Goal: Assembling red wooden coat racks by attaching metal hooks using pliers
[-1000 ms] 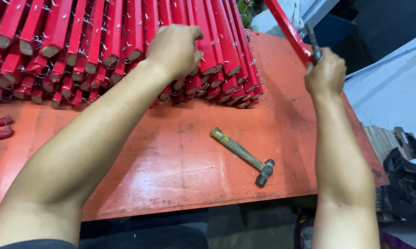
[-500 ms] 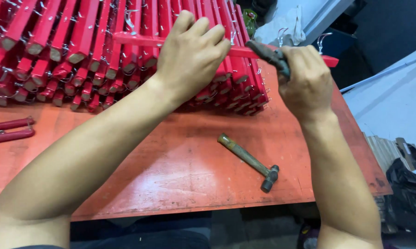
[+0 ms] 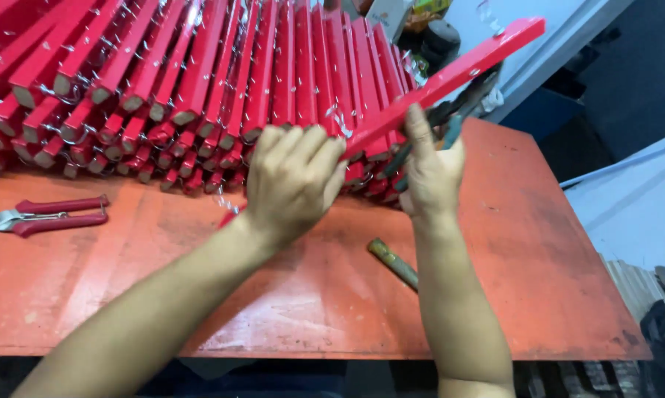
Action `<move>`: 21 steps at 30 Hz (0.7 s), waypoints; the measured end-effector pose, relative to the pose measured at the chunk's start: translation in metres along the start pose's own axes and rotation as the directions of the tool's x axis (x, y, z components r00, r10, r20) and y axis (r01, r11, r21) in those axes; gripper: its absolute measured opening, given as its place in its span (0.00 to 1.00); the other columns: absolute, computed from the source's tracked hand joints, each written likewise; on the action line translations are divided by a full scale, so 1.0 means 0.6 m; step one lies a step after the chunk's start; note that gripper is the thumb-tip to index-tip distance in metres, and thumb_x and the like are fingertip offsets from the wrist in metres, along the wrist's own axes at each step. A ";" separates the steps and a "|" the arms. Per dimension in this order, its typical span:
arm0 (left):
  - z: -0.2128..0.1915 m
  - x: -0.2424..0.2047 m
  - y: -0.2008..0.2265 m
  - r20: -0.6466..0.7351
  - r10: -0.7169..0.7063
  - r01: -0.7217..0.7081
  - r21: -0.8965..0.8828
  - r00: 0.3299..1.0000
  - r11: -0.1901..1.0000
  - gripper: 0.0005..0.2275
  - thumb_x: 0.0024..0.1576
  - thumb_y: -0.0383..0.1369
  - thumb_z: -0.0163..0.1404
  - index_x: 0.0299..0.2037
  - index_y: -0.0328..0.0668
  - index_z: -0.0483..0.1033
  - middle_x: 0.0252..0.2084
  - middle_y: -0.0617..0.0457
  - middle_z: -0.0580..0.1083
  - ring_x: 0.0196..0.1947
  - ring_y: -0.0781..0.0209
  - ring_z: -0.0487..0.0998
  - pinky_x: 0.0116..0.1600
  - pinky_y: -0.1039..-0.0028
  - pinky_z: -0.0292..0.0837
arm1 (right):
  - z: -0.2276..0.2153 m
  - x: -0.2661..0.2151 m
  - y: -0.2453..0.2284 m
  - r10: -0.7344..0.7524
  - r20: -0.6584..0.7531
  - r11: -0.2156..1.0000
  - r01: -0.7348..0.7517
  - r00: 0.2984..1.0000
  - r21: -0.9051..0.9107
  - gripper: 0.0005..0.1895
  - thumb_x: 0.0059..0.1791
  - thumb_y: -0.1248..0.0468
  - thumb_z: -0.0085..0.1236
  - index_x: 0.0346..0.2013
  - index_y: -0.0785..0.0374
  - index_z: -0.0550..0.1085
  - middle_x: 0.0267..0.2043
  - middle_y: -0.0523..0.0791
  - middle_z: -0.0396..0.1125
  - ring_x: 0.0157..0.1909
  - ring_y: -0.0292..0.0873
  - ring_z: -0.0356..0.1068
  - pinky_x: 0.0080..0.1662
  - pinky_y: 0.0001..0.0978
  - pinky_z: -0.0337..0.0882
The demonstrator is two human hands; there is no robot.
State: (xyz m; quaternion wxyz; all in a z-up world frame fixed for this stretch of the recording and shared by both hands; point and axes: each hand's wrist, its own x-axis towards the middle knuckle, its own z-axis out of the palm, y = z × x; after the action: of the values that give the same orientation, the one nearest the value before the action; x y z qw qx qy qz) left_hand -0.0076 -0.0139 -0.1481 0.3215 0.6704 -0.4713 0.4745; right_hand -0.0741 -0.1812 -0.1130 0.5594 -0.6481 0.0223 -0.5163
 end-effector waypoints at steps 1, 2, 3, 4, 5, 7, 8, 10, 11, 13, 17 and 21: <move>-0.003 -0.009 0.005 -0.002 -0.038 0.038 -0.013 0.999 0.999 0.07 0.61 0.39 0.50 0.39 0.47 0.75 0.31 0.57 0.66 0.31 0.56 0.71 0.41 0.65 0.62 | 0.010 -0.005 -0.002 0.075 0.030 0.996 -0.076 0.997 0.052 0.12 0.51 0.60 0.63 0.37 0.63 0.69 0.30 0.44 0.68 0.28 0.37 0.71 0.30 0.27 0.76; -0.006 -0.019 0.010 -0.003 -0.076 0.076 -0.026 0.997 0.997 0.07 0.61 0.38 0.50 0.41 0.47 0.76 0.32 0.56 0.67 0.31 0.56 0.72 0.41 0.65 0.62 | 0.021 -0.011 -0.004 0.148 0.065 0.983 -0.154 0.987 0.101 0.12 0.50 0.63 0.64 0.37 0.62 0.68 0.28 0.44 0.68 0.25 0.37 0.70 0.29 0.28 0.77; -0.012 -0.026 0.010 -0.011 -0.074 0.074 -0.020 0.997 0.997 0.07 0.61 0.38 0.50 0.41 0.47 0.76 0.32 0.56 0.67 0.31 0.56 0.72 0.41 0.65 0.62 | 0.022 -0.009 -0.001 0.140 0.070 0.984 -0.147 0.988 0.105 0.12 0.50 0.63 0.64 0.37 0.62 0.68 0.28 0.44 0.68 0.25 0.37 0.70 0.29 0.28 0.77; -0.018 -0.033 0.010 0.006 -0.105 0.106 -0.045 0.994 0.993 0.07 0.60 0.38 0.52 0.40 0.46 0.77 0.31 0.56 0.67 0.31 0.56 0.73 0.41 0.66 0.63 | 0.023 -0.007 0.003 0.192 0.062 0.975 -0.197 0.979 0.098 0.13 0.48 0.64 0.66 0.39 0.63 0.70 0.27 0.46 0.69 0.24 0.39 0.72 0.27 0.29 0.77; -0.025 -0.043 0.012 0.028 -0.139 0.141 -0.072 0.990 0.987 0.07 0.59 0.38 0.53 0.40 0.46 0.77 0.31 0.56 0.68 0.30 0.55 0.74 0.42 0.66 0.64 | 0.022 -0.008 0.007 0.249 0.052 0.964 -0.252 0.967 0.089 0.14 0.47 0.65 0.69 0.41 0.63 0.72 0.26 0.47 0.69 0.23 0.41 0.74 0.25 0.31 0.77; -0.054 -0.034 0.006 0.016 -0.149 0.150 -0.152 0.989 0.977 0.09 0.57 0.39 0.56 0.37 0.44 0.77 0.29 0.54 0.69 0.30 0.55 0.75 0.42 0.66 0.64 | 0.030 -0.020 0.006 0.284 0.076 0.948 -0.292 0.956 0.125 0.15 0.46 0.66 0.69 0.42 0.64 0.72 0.27 0.48 0.70 0.24 0.42 0.74 0.27 0.33 0.78; -0.069 -0.031 0.003 0.007 -0.158 0.155 -0.236 0.987 0.959 0.10 0.56 0.40 0.59 0.34 0.43 0.77 0.28 0.53 0.70 0.29 0.54 0.76 0.43 0.66 0.63 | 0.033 -0.026 0.006 0.321 0.096 0.930 -0.333 0.942 0.158 0.15 0.45 0.67 0.69 0.43 0.66 0.73 0.27 0.49 0.70 0.25 0.42 0.75 0.30 0.36 0.79; -0.080 -0.010 -0.031 -0.014 -0.222 0.205 -0.337 0.975 0.919 0.08 0.57 0.40 0.56 0.33 0.46 0.77 0.27 0.53 0.71 0.29 0.51 0.76 0.41 0.65 0.65 | 0.028 -0.033 0.024 0.319 0.129 0.929 -0.336 0.939 0.153 0.16 0.45 0.67 0.70 0.42 0.65 0.72 0.28 0.49 0.71 0.25 0.41 0.73 0.30 0.32 0.78; -0.088 -0.001 -0.047 -0.025 -0.290 0.251 -0.437 0.957 0.864 0.07 0.59 0.39 0.54 0.31 0.49 0.77 0.26 0.53 0.72 0.29 0.48 0.76 0.39 0.63 0.67 | 0.027 -0.039 0.034 0.321 0.160 0.928 -0.344 0.933 0.146 0.17 0.44 0.67 0.70 0.42 0.65 0.72 0.28 0.49 0.71 0.24 0.39 0.71 0.30 0.28 0.76; -0.124 0.047 -0.074 0.037 -0.368 0.332 -0.520 0.929 0.787 0.11 0.64 0.39 0.46 0.34 0.44 0.74 0.29 0.54 0.70 0.30 0.56 0.72 0.39 0.67 0.65 | 0.036 -0.055 -0.008 0.339 0.241 0.938 -0.346 0.909 -0.015 0.14 0.43 0.62 0.68 0.34 0.62 0.70 0.24 0.45 0.68 0.21 0.36 0.66 0.26 0.26 0.68; -0.158 0.120 -0.124 0.265 -0.376 0.440 -0.728 0.888 0.525 0.28 0.63 0.53 0.27 0.52 0.37 0.71 0.50 0.48 0.72 0.48 0.60 0.70 0.56 0.73 0.66 | 0.043 -0.094 -0.029 0.410 0.427 0.912 -0.376 0.806 -0.164 0.13 0.41 0.60 0.68 0.26 0.59 0.70 0.22 0.42 0.67 0.25 0.37 0.68 0.32 0.28 0.68; -0.145 0.132 -0.139 0.322 -0.231 0.393 -0.814 0.918 0.428 0.28 0.65 0.51 0.26 0.55 0.37 0.72 0.52 0.47 0.73 0.55 0.58 0.73 0.63 0.72 0.67 | 0.060 -0.142 -0.033 0.439 0.545 0.862 -0.506 0.714 -0.031 0.22 0.40 0.61 0.68 0.42 0.68 0.70 0.25 0.48 0.69 0.21 0.39 0.67 0.15 0.30 0.68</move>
State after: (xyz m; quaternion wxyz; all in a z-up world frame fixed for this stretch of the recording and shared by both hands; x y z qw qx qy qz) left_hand 0.0500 0.0654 -0.0423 0.6565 0.5283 -0.5362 0.0491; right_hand -0.0995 -0.0967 -0.1476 0.6943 -0.7028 -0.0005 -0.1547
